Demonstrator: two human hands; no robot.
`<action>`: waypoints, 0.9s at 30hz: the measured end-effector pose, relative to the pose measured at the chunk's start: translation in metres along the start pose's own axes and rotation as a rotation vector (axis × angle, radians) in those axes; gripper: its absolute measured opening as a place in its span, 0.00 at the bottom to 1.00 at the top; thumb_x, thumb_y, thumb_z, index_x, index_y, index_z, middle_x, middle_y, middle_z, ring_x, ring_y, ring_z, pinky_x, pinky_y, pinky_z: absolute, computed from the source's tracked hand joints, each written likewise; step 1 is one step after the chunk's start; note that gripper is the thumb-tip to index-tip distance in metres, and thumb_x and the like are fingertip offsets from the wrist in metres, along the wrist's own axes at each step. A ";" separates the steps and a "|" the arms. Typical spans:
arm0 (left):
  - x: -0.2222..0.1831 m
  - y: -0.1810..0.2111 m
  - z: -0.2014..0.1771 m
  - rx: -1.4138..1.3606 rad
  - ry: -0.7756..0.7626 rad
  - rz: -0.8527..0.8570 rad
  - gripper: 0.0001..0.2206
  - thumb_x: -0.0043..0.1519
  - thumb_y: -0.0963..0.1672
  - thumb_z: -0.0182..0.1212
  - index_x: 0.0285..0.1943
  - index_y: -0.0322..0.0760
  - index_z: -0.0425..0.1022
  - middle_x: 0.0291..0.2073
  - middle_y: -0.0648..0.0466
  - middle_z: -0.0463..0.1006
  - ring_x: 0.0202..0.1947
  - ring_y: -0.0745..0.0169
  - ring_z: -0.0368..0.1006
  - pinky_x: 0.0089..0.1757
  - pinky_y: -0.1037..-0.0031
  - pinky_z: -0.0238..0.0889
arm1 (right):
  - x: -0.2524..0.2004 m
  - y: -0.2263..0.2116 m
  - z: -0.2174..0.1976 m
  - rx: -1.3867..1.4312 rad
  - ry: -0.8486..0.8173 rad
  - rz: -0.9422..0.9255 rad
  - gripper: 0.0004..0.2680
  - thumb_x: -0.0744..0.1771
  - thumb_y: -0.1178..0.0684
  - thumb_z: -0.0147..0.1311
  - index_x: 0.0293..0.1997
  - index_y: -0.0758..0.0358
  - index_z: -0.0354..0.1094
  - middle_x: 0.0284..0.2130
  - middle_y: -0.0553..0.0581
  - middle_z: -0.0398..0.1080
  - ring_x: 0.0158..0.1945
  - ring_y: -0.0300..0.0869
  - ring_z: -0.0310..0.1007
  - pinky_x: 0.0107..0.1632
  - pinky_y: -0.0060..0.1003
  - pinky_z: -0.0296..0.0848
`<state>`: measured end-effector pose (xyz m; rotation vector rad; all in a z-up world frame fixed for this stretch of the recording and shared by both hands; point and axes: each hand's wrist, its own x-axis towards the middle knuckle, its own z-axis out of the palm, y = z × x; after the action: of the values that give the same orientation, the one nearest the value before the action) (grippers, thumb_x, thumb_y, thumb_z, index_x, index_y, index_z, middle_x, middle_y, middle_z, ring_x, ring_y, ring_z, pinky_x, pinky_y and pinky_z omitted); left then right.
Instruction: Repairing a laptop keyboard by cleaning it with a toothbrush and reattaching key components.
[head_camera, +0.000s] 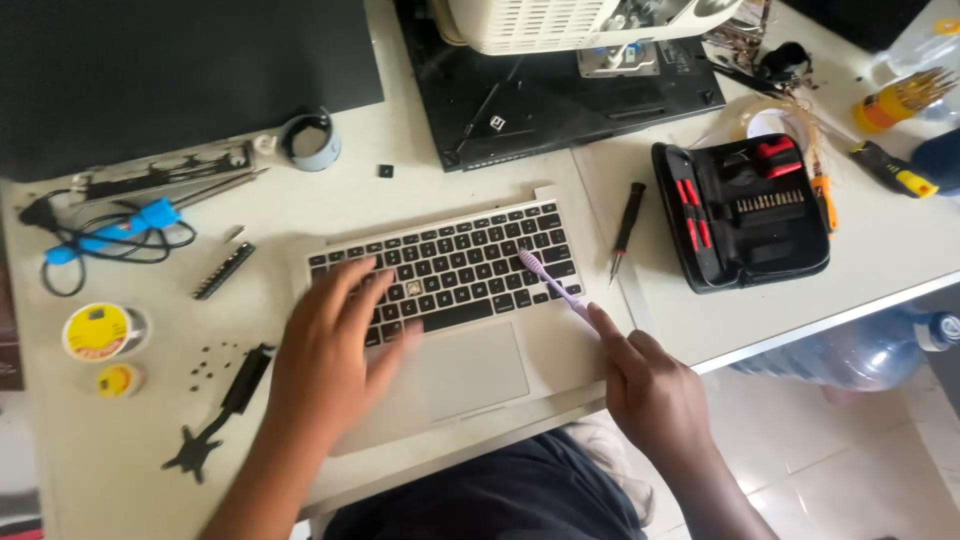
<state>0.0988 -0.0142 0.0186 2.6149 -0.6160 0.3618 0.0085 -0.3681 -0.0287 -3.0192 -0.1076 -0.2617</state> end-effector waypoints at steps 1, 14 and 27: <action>-0.019 0.002 -0.001 0.013 -0.031 0.021 0.30 0.61 0.56 0.61 0.67 0.36 0.70 0.69 0.44 0.67 0.69 0.42 0.63 0.64 0.53 0.59 | 0.001 -0.006 -0.003 0.032 -0.017 -0.024 0.19 0.70 0.59 0.46 0.72 0.46 0.62 0.22 0.47 0.62 0.12 0.39 0.56 0.12 0.43 0.62; -0.053 -0.006 0.013 0.149 -0.198 0.005 0.51 0.58 0.67 0.46 0.81 0.32 0.44 0.80 0.42 0.45 0.79 0.42 0.41 0.71 0.54 0.38 | -0.031 -0.012 -0.017 0.051 0.014 -0.111 0.20 0.70 0.59 0.45 0.74 0.53 0.57 0.24 0.51 0.63 0.12 0.41 0.55 0.14 0.45 0.64; -0.055 -0.004 0.011 0.129 -0.137 0.006 0.50 0.57 0.66 0.53 0.80 0.31 0.48 0.79 0.42 0.49 0.78 0.42 0.45 0.70 0.54 0.41 | -0.042 -0.026 -0.009 -0.036 0.031 -0.029 0.21 0.68 0.59 0.48 0.72 0.47 0.61 0.24 0.49 0.63 0.14 0.44 0.58 0.17 0.47 0.66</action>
<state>0.0543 0.0038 -0.0106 2.7793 -0.6659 0.2319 -0.0366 -0.3456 -0.0241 -3.0501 -0.1460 -0.3163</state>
